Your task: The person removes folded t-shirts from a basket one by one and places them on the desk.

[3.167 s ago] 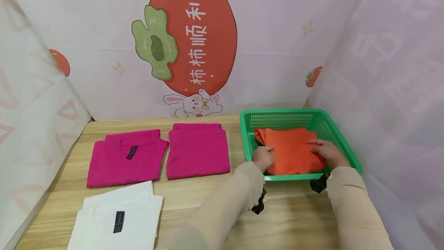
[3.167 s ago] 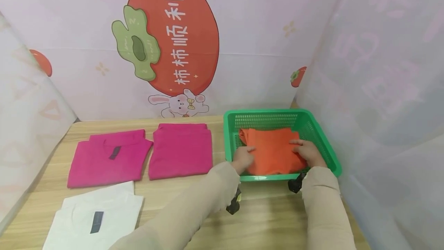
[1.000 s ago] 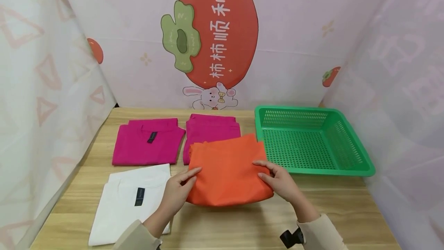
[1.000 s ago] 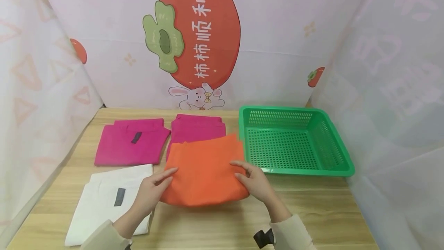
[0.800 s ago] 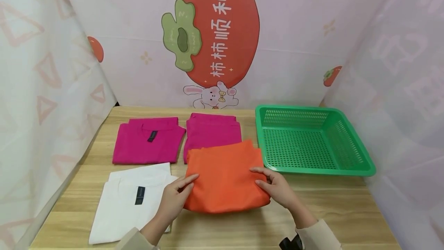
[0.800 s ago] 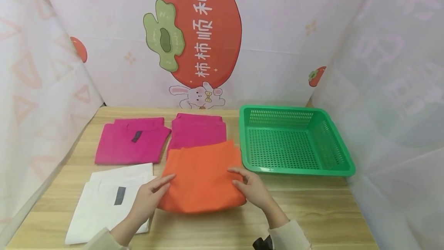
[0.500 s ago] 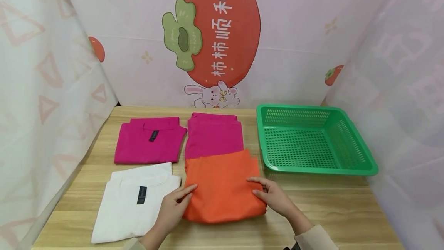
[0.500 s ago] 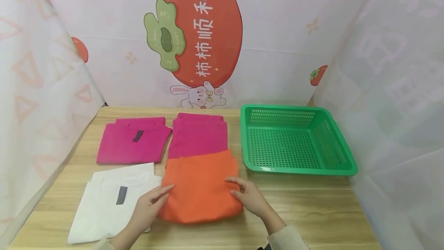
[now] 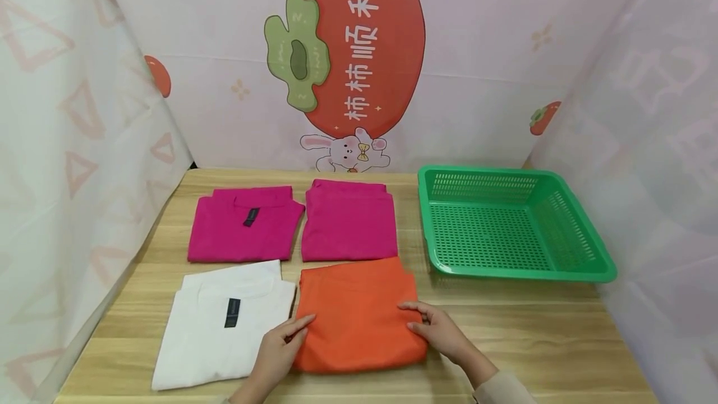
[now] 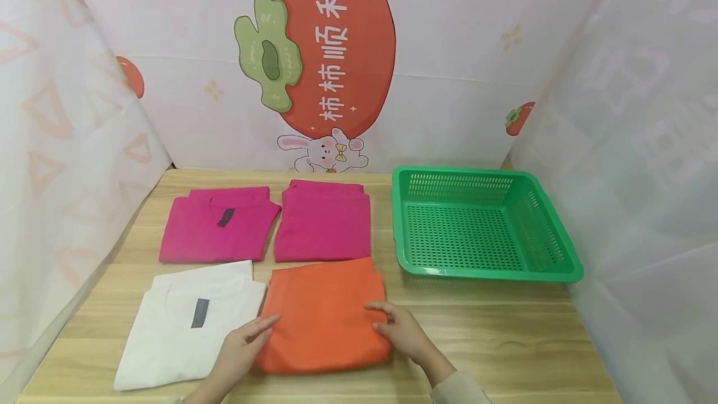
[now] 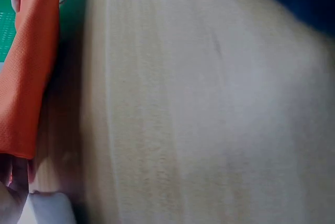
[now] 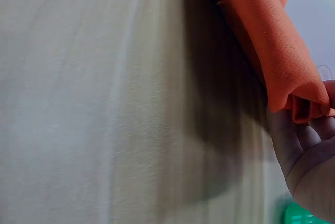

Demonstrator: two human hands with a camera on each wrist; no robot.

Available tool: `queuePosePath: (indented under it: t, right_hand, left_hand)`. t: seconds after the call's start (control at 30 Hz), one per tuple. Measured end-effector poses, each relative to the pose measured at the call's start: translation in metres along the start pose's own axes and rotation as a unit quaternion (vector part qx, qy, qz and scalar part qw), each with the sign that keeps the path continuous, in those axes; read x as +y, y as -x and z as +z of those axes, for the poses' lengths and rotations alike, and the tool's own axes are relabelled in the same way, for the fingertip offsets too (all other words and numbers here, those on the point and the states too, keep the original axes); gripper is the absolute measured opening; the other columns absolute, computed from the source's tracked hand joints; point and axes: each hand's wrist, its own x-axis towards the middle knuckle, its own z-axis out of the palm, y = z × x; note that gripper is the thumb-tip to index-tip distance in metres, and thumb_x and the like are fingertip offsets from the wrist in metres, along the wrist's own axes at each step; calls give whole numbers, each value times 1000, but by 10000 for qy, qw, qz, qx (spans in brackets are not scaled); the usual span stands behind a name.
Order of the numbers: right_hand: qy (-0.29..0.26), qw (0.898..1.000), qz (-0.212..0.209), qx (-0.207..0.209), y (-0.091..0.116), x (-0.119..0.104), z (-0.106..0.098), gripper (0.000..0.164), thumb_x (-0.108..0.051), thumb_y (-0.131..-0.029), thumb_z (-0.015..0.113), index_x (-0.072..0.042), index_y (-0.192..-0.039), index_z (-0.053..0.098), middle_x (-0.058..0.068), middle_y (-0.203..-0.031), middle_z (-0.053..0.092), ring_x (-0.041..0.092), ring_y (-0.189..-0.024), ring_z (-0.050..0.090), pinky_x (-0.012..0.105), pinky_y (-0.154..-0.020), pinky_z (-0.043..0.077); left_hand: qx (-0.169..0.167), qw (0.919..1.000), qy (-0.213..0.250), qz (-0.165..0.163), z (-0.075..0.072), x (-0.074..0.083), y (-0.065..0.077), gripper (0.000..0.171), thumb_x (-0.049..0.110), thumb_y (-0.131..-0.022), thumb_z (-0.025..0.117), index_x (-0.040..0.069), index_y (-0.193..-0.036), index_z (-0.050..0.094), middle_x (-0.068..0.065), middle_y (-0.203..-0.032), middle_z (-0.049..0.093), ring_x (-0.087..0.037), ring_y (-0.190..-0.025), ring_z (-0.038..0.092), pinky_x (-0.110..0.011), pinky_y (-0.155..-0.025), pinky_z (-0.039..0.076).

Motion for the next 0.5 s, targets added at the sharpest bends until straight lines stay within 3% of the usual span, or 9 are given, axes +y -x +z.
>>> queuePosePath:
  t: [0.27,0.5]
  right_hand:
    - [25,9999,130,-37,3,12,0,34,-9,-82,57,-1,-115,53,18,-119,46,14,-80,50,26,-65,45]
    - [-269,9988,308,-283,6,20,-2,34,-5,-80,57,5,-112,51,13,-95,58,16,-75,55,30,-65,46]
  left_hand:
    - [-202,9984,-166,-496,6,-7,2,22,7,-78,61,11,-98,68,-13,-105,59,-26,-100,52,-39,-80,41]
    - [-542,9964,-424,-505,7,-7,4,23,5,-77,60,9,-99,67,-18,-104,58,-29,-99,52,-40,-78,42]
